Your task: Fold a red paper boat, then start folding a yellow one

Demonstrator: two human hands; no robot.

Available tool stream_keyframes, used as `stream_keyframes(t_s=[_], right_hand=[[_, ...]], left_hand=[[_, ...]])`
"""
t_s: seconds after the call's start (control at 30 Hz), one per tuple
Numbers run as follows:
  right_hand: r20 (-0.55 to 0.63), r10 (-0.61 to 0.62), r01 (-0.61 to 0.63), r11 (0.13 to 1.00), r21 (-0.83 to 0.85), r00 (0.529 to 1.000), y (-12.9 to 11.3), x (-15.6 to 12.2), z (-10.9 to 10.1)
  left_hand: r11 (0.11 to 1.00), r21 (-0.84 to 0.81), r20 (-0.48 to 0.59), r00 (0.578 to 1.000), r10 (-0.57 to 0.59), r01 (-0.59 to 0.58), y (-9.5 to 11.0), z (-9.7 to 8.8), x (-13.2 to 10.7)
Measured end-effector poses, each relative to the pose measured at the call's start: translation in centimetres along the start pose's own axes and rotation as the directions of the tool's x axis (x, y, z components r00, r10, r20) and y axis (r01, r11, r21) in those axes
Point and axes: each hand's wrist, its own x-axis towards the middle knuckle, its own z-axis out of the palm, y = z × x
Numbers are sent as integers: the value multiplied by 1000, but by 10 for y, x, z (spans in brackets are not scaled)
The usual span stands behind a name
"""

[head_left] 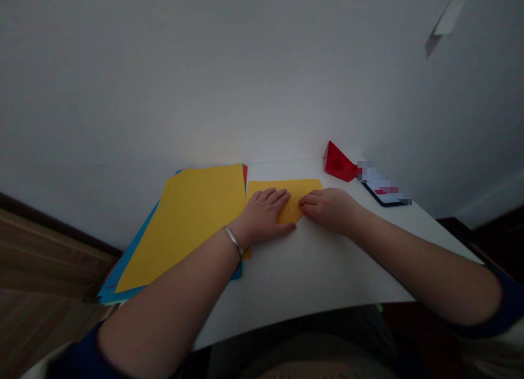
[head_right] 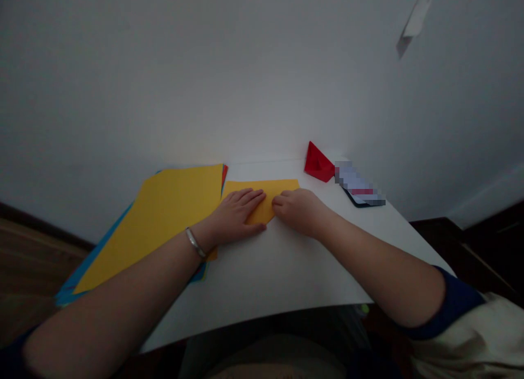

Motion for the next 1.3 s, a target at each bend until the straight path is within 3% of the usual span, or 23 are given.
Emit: stream_keyframes(t_s=[0.3,0.43,0.57,0.73,0.87,1.0,1.3], right_hand=[[-104,-44,42,999,-18,994,3,-1,3],[-178,-5,11,999,31,984,1,0,4],[-276,58,-32,995,97,959,-3,1,3],[-336,166,-128,983,131,927,-14,2,-4],[-335,269,-202,954,223,903,-18,2,-6],[-300,341,-238,913,332,891,-18,2,-6],[-199,472,-359,832,423,859,-1,-4,0]], left_hand=[[999,19,-25,999,35,-35,1,2,-3],[996,51,-83,994,75,-71,6,-4,-5],[970,141,-249,941,230,-200,16,-17,-4],[932,306,-341,891,299,-196,22,-24,-2],[937,313,-400,872,280,-157,20,-22,-3],[933,306,-385,872,304,-190,18,-20,-2],[945,297,-405,878,256,-139,9,-22,-3]])
